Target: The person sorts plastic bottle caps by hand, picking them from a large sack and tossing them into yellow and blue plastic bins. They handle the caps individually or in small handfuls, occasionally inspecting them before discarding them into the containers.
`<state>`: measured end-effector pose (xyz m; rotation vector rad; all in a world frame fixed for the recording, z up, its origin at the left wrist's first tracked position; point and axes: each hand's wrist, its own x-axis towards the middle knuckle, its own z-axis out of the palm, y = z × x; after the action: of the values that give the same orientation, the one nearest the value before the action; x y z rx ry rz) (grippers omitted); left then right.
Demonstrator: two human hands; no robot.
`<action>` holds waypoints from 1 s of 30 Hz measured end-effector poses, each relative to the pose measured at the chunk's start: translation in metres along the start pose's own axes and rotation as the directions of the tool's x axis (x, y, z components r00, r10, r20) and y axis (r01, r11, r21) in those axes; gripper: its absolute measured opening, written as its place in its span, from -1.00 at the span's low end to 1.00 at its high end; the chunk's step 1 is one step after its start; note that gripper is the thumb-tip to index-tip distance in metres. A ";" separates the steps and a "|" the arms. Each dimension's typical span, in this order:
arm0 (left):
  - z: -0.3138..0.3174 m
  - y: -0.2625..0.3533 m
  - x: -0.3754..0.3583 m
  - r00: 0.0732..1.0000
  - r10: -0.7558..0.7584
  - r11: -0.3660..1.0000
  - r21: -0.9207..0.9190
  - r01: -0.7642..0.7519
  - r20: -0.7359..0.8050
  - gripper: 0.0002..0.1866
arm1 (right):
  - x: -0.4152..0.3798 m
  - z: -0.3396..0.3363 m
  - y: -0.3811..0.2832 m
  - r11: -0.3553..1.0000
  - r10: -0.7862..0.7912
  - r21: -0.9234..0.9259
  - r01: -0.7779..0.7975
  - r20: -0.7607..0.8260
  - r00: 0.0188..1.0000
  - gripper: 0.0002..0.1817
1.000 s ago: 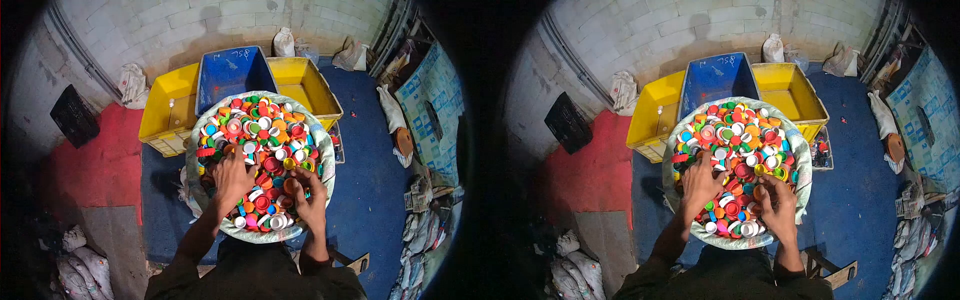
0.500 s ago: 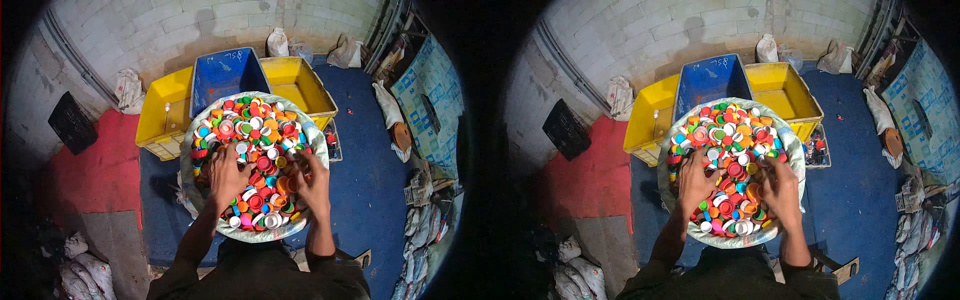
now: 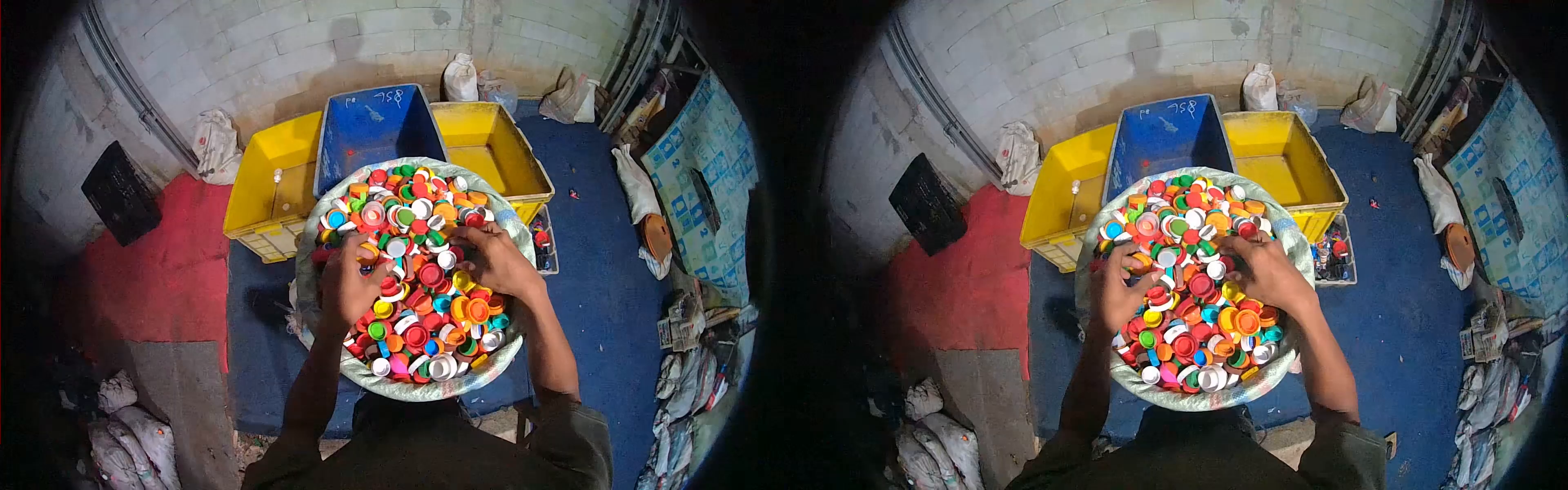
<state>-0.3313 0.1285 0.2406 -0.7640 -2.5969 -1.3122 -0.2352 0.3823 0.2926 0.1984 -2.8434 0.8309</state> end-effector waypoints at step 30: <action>-0.002 -0.017 0.067 0.910 0.163 0.986 -0.024 -0.167 0.381 -0.41 | 0.023 0.007 -0.015 0.463 0.374 0.876 -0.137 -0.052 0.926 -0.68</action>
<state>-0.3983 0.1441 0.2520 -1.3272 -2.7378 -1.2013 -0.2561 0.3645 0.2993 -0.2289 -1.9664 2.1435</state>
